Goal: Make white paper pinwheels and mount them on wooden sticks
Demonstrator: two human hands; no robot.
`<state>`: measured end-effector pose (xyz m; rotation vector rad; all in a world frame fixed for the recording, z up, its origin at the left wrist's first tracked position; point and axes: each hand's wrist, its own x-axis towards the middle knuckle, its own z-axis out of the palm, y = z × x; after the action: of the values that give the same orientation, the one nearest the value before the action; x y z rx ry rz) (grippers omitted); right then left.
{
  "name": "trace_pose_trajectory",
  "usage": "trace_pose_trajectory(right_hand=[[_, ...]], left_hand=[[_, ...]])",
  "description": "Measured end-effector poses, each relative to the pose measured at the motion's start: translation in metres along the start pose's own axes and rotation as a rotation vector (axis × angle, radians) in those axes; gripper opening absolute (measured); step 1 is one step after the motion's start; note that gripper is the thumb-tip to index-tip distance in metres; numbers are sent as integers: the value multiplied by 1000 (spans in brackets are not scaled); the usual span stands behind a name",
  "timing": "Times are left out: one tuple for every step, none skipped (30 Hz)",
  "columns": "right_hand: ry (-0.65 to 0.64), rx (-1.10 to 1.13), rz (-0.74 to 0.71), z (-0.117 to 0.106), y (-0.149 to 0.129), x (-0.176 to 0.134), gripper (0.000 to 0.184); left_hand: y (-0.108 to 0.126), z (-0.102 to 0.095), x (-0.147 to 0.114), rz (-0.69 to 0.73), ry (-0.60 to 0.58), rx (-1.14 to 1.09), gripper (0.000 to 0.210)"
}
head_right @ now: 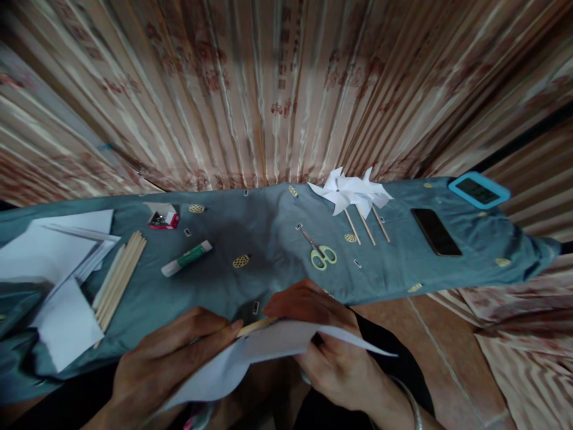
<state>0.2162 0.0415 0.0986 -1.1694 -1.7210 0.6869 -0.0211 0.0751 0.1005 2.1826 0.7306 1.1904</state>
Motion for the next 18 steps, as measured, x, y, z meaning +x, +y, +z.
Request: trace_pose_trajectory(right_hand=[[6, -16, 19, 1, -2, 1, 18], [7, -21, 41, 3, -5, 3, 15], [4, -10, 71, 5, -7, 5, 13], [1, 18, 111, 7, -10, 7, 12], [0, 59, 153, 10, -11, 9, 11], [1, 103, 193, 12, -12, 11, 10], [5, 148, 226, 14, -13, 13, 10], [8, 188, 255, 16, -13, 15, 10], [8, 224, 282, 17, -12, 17, 11], [2, 255, 304, 19, -11, 18, 11], [-4, 284, 323, 20, -9, 20, 12], [-10, 311, 337, 22, -7, 21, 12], [-11, 337, 347, 23, -5, 21, 12], [-8, 360, 355, 24, -3, 22, 12], [-3, 379, 363, 26, -1, 22, 13], [2, 395, 375, 27, 1, 22, 14], [2, 407, 391, 29, 3, 23, 15], [-3, 416, 410, 30, 6, 23, 18]], left_hand=[[0, 0, 3, 9, 2, -23, 25], [1, 0, 6, 4, -2, -31, 23], [1, 0, 8, -2, -7, -34, 22], [1, 0, 9, -6, -12, -33, 24], [0, 0, 10, -8, -13, -29, 26], [-1, 0, 10, -13, -11, -23, 26], [-2, 1, 9, -20, -2, -18, 26], [-3, 2, 7, -33, -3, -20, 25], [-4, 3, 6, -52, -7, -29, 24], [-5, 4, 4, -76, -12, -44, 23], [-7, 6, 3, -102, -18, -59, 22], [-8, 6, 2, -130, -23, -71, 21], [-9, 7, 0, -156, -27, -80, 21], [-10, 8, -1, -176, -29, -87, 20], [-11, 9, -2, -190, -31, -96, 20], [-12, 9, -2, -204, -35, -105, 21], [-14, 10, -3, -219, -38, -113, 20], [-16, 11, -4, -240, -41, -124, 20]])
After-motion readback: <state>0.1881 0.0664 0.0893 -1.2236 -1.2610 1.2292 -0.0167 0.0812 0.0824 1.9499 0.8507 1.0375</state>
